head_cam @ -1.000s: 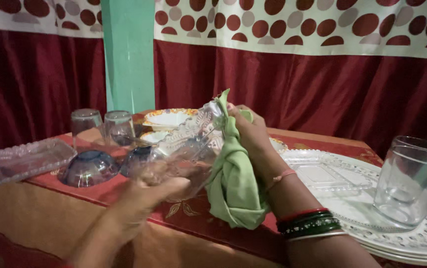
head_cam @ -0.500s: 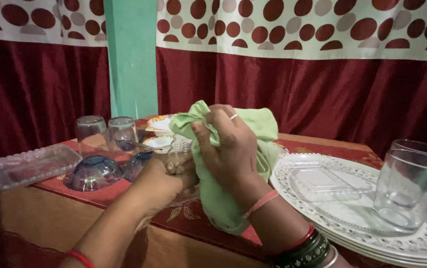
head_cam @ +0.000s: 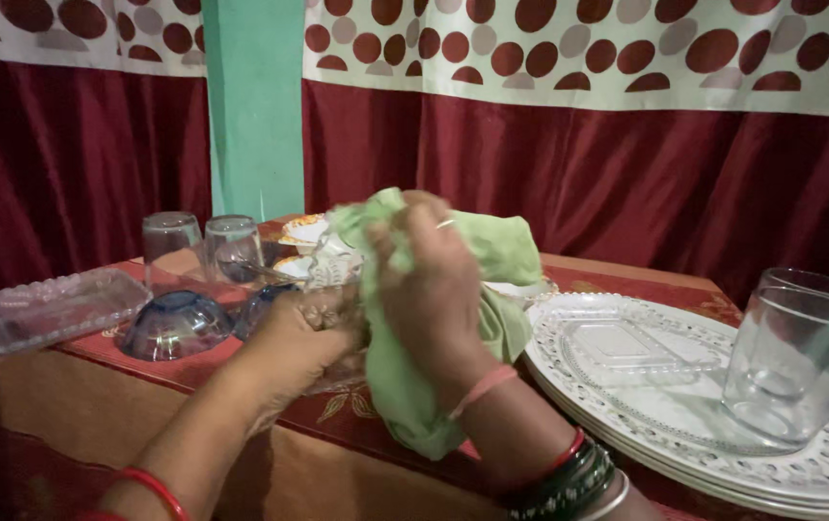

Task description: The person wipes a clear glass serving dish with a green cloth on a table. They rotate the dish to wipe different sides and edges, then place it back on the table among other glassware.

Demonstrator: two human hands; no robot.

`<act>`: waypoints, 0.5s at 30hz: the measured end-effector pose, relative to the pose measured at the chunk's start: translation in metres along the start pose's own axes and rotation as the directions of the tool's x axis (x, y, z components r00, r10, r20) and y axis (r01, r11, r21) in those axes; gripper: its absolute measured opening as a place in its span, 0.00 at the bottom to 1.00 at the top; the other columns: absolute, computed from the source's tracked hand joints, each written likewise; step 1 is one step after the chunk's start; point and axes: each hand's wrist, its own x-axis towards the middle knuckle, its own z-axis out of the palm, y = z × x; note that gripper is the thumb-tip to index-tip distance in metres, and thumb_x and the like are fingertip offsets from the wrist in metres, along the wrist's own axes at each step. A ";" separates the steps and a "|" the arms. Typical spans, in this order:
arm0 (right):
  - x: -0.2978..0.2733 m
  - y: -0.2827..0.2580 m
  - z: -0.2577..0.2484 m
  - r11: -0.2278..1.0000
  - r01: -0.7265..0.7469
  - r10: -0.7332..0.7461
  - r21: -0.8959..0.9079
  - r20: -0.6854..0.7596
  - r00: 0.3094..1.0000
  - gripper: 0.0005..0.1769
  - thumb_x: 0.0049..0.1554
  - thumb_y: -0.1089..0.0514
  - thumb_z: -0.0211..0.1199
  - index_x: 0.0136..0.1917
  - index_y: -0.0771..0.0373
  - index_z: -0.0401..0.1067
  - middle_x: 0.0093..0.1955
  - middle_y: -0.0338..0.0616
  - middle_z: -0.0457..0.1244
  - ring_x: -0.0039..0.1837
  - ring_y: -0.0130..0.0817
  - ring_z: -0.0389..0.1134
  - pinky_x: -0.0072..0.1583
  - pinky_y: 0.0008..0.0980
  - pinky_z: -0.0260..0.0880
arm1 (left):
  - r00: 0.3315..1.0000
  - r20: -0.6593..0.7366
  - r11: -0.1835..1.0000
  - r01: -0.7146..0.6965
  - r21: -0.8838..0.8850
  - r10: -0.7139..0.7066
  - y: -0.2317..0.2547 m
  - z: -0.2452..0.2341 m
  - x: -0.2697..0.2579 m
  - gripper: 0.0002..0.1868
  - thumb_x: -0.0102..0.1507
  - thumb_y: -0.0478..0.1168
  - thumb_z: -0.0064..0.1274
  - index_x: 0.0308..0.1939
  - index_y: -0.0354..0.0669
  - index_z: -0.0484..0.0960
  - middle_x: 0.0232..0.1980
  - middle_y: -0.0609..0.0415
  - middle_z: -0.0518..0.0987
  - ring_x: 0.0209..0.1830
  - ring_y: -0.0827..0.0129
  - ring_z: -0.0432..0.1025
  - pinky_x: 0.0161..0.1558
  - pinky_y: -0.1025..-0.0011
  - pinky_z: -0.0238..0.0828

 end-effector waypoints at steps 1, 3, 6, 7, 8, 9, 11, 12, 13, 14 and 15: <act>0.004 0.013 0.001 0.973 -0.225 0.221 0.045 0.077 0.972 0.14 0.64 0.49 0.59 0.49 0.64 0.70 0.44 0.52 0.68 0.41 0.40 0.71 0.41 0.40 0.70 | 1.000 0.019 0.996 0.007 -0.091 -0.006 0.000 0.000 0.000 0.23 0.63 0.29 0.53 0.63 0.40 0.76 0.56 0.36 0.83 0.40 0.66 0.79 0.42 0.70 0.81; 0.008 0.044 0.003 0.775 -0.628 0.595 0.077 0.248 0.765 0.15 0.63 0.48 0.58 0.52 0.62 0.70 0.37 0.47 0.67 0.37 0.36 0.70 0.40 0.37 0.69 | 1.000 0.002 0.990 -0.022 -0.138 0.022 0.000 0.000 -0.003 0.27 0.59 0.29 0.53 0.64 0.45 0.79 0.58 0.49 0.86 0.46 0.72 0.82 0.46 0.74 0.82; 0.004 0.076 0.015 0.298 -0.797 0.658 0.526 0.492 0.570 0.16 0.64 0.47 0.57 0.51 0.62 0.72 0.35 0.39 0.64 0.35 0.27 0.64 0.37 0.31 0.67 | 0.995 -0.079 0.998 -0.056 -0.023 0.054 -0.003 0.005 -0.007 0.27 0.59 0.30 0.56 0.64 0.46 0.80 0.60 0.55 0.85 0.53 0.78 0.81 0.48 0.77 0.77; 0.003 0.082 0.016 0.283 -0.787 0.644 0.547 0.500 0.579 0.15 0.63 0.48 0.59 0.51 0.62 0.72 0.35 0.39 0.64 0.35 0.26 0.64 0.36 0.30 0.66 | 0.995 -0.094 1.000 -0.025 -0.010 0.024 -0.005 0.007 -0.009 0.28 0.59 0.32 0.56 0.64 0.48 0.80 0.60 0.58 0.85 0.53 0.78 0.81 0.48 0.77 0.77; 0.004 0.085 0.018 0.269 -0.777 0.628 0.569 0.508 0.589 0.14 0.63 0.49 0.60 0.51 0.63 0.72 0.35 0.38 0.64 0.35 0.25 0.64 0.36 0.29 0.66 | 0.994 -0.111 1.000 0.006 0.004 -0.005 -0.007 0.008 -0.011 0.28 0.58 0.34 0.57 0.64 0.51 0.80 0.60 0.61 0.85 0.52 0.78 0.82 0.49 0.77 0.77; 0.006 0.086 0.018 0.253 -0.766 0.613 0.591 0.515 0.600 0.14 0.62 0.49 0.62 0.50 0.63 0.72 0.35 0.38 0.65 0.34 0.24 0.64 0.36 0.28 0.65 | 0.996 -0.091 1.000 0.019 0.000 -0.018 -0.007 0.008 -0.013 0.28 0.60 0.36 0.60 0.66 0.49 0.80 0.59 0.52 0.85 0.49 0.73 0.77 0.44 0.76 0.73; 0.009 0.083 0.015 0.349 -0.640 0.513 0.685 0.432 0.742 0.12 0.63 0.52 0.64 0.50 0.64 0.73 0.37 0.36 0.65 0.36 0.21 0.64 0.38 0.25 0.66 | 0.997 -0.056 0.999 0.048 -0.005 -0.048 -0.006 0.007 -0.021 0.29 0.64 0.38 0.65 0.70 0.45 0.82 0.57 0.33 0.86 0.41 0.65 0.69 0.36 0.74 0.65; 0.012 0.080 0.012 0.390 -0.567 0.454 0.726 0.384 0.804 0.12 0.63 0.53 0.65 0.50 0.65 0.73 0.38 0.35 0.66 0.37 0.20 0.64 0.39 0.24 0.66 | 0.998 -0.070 0.997 -0.005 -0.077 0.000 0.000 0.005 -0.023 0.29 0.61 0.42 0.64 0.67 0.45 0.82 0.55 0.41 0.86 0.44 0.69 0.73 0.40 0.76 0.70; 0.015 0.079 0.008 0.435 -0.558 0.425 0.706 0.385 0.819 0.11 0.63 0.53 0.64 0.50 0.64 0.73 0.38 0.35 0.66 0.37 0.20 0.64 0.38 0.24 0.66 | 0.995 -0.087 0.987 -0.059 -0.147 0.047 0.008 0.000 -0.025 0.29 0.59 0.46 0.62 0.64 0.44 0.82 0.54 0.49 0.87 0.46 0.73 0.78 0.43 0.79 0.75; 0.015 0.077 0.005 0.477 -0.549 0.397 0.687 0.389 0.832 0.11 0.62 0.53 0.64 0.50 0.63 0.74 0.37 0.34 0.66 0.37 0.19 0.64 0.38 0.23 0.66 | 0.990 -0.108 0.971 -0.110 -0.214 0.089 0.018 -0.006 -0.026 0.30 0.56 0.50 0.61 0.61 0.44 0.82 0.52 0.57 0.88 0.49 0.77 0.83 0.47 0.81 0.79; 0.015 0.077 0.002 0.518 -0.537 0.368 0.666 0.393 0.843 0.11 0.62 0.53 0.63 0.49 0.63 0.74 0.37 0.34 0.66 0.36 0.19 0.64 0.38 0.23 0.66 | 0.987 -0.150 0.989 -0.071 -0.133 0.050 0.030 -0.011 -0.025 0.29 0.57 0.48 0.60 0.62 0.48 0.82 0.50 0.54 0.89 0.47 0.73 0.82 0.46 0.78 0.79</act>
